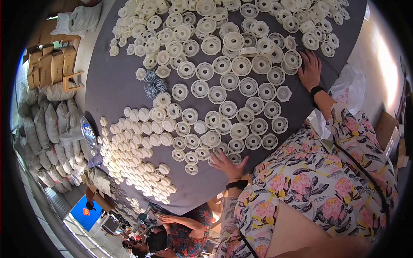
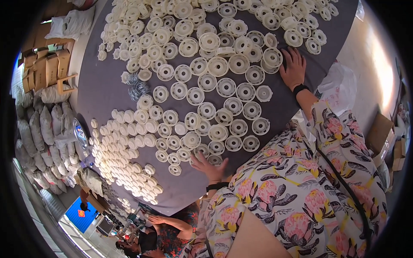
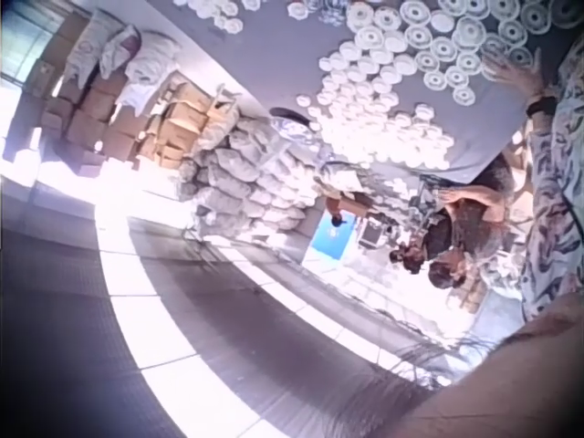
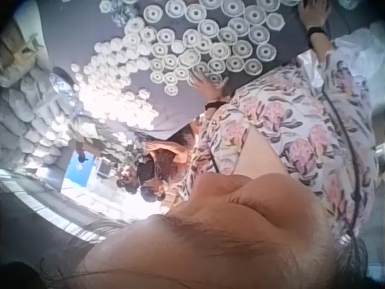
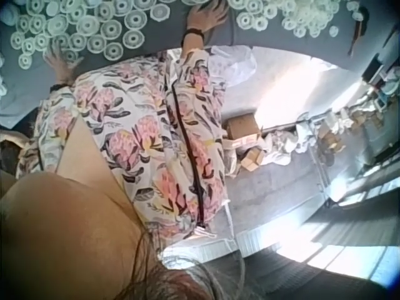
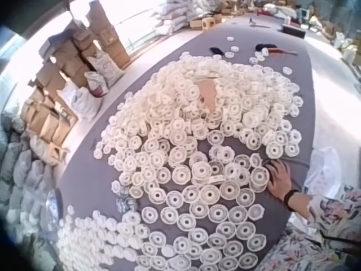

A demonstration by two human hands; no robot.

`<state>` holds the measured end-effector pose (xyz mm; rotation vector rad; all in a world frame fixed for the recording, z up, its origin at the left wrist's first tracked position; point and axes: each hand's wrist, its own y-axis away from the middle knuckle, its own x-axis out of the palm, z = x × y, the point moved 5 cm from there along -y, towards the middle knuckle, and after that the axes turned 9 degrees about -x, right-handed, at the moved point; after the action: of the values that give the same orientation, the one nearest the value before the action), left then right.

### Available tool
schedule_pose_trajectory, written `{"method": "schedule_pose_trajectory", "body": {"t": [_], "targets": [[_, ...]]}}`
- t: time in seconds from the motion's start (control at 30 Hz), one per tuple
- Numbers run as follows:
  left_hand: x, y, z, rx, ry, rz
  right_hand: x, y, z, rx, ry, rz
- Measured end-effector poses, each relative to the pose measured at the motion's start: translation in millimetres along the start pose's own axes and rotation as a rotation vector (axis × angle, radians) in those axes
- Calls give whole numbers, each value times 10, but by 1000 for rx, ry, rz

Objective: Assembling small white plastic components by inserting metal springs.

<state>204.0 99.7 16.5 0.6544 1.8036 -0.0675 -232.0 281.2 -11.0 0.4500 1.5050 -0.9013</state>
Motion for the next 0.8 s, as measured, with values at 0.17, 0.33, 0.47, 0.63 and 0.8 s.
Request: {"method": "schedule_pose_trajectory", "body": {"t": [0.17,0.33,0.47,0.63,0.8], "targets": [[-29,-292,-459,196,167,-19,-35,-16,47,-2,-6,14],[61,-499,-852,332,44,86,0,-5,19,-6,-16,8],[-160,-197,-502,95,307,-101,-2,-3,28,-4,-15,6],[5,625,492,-320,302,-178,-28,-17,16,-18,-9,-3],[153,734,780,-505,234,-258,-10,-27,47,-28,-10,-2]]}}
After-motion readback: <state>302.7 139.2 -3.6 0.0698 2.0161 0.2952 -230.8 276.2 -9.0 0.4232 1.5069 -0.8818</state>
